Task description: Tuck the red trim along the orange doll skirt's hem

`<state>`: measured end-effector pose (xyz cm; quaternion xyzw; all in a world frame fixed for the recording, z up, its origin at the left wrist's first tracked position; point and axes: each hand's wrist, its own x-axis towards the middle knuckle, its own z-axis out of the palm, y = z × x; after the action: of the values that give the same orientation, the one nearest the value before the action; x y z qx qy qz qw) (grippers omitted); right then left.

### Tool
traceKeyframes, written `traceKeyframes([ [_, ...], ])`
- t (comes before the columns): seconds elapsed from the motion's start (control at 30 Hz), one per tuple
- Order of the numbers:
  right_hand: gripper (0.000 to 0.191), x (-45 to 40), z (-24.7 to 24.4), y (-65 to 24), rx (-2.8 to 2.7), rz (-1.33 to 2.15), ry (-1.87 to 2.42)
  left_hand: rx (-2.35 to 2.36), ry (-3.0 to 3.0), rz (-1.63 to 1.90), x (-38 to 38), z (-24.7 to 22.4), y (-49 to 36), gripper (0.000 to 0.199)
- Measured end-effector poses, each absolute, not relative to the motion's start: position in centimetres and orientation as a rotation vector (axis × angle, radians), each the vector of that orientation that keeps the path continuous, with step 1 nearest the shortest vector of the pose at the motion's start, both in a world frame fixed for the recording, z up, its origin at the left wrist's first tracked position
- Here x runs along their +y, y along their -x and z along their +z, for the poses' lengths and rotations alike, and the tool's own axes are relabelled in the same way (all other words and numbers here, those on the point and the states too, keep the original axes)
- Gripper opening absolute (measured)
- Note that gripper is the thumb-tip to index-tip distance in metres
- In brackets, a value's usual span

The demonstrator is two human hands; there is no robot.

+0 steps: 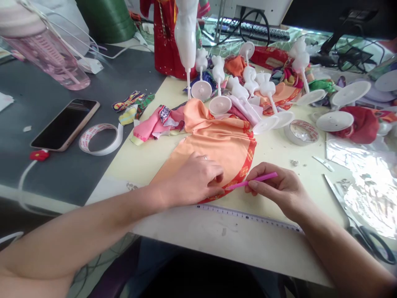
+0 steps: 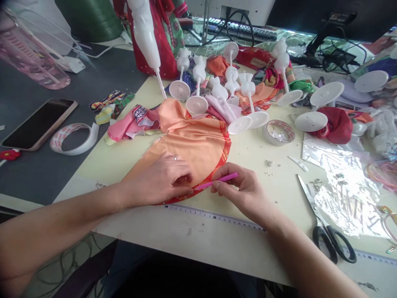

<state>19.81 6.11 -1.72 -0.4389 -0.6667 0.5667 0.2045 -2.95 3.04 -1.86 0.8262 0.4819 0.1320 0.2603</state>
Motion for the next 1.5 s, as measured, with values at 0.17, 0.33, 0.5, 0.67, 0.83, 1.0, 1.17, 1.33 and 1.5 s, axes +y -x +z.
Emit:
traceKeyframes([
  [0.17, 0.005, 6.3, -1.8, -20.0, -1.696, 1.519, 1.197, 1.288, -2.251, 0.354, 3.1, -2.0, 3.0, 0.026],
  [0.33, 0.004, 6.5, -1.9, -20.1, -1.624, 1.456, 1.165, 1.262, -2.194, 0.391, 3.2, -1.9, 3.3, 0.024],
  [0.5, 0.004, 6.7, -1.9, -20.2, -1.601, 1.4, 1.154, 1.264, -2.149, 0.4, 3.2, -1.7, 3.2, 0.021],
  [0.67, 0.003, 6.8, -1.8, -20.4, -1.579, 1.382, 1.155, 1.326, -2.22, 0.357, 3.1, -1.8, 2.7, 0.024],
  [0.83, 0.002, 6.8, -1.9, -20.6, -1.589, 1.391, 1.137, 1.331, -2.26, 0.32, 3.0, -2.0, 2.6, 0.023],
  [1.0, 0.004, 6.9, -1.9, -20.7, -1.581, 1.368, 1.132, 1.312, -2.234, 0.345, 3.1, -1.8, 2.8, 0.021],
  [1.17, 0.004, 7.0, -1.8, -20.8, -1.579, 1.322, 1.128, 1.328, -2.25, 0.344, 3.1, -2.0, 2.8, 0.027],
  [1.33, 0.005, 7.0, -1.4, -20.9, -1.551, 1.279, 1.138, 1.326, -2.235, 0.36, 3.1, -2.1, 2.9, 0.028],
  [1.5, 0.006, 7.1, -1.1, -21.1, -1.536, 1.239, 1.156, 1.325, -2.244, 0.357, 3.0, -2.0, 2.8, 0.028],
])
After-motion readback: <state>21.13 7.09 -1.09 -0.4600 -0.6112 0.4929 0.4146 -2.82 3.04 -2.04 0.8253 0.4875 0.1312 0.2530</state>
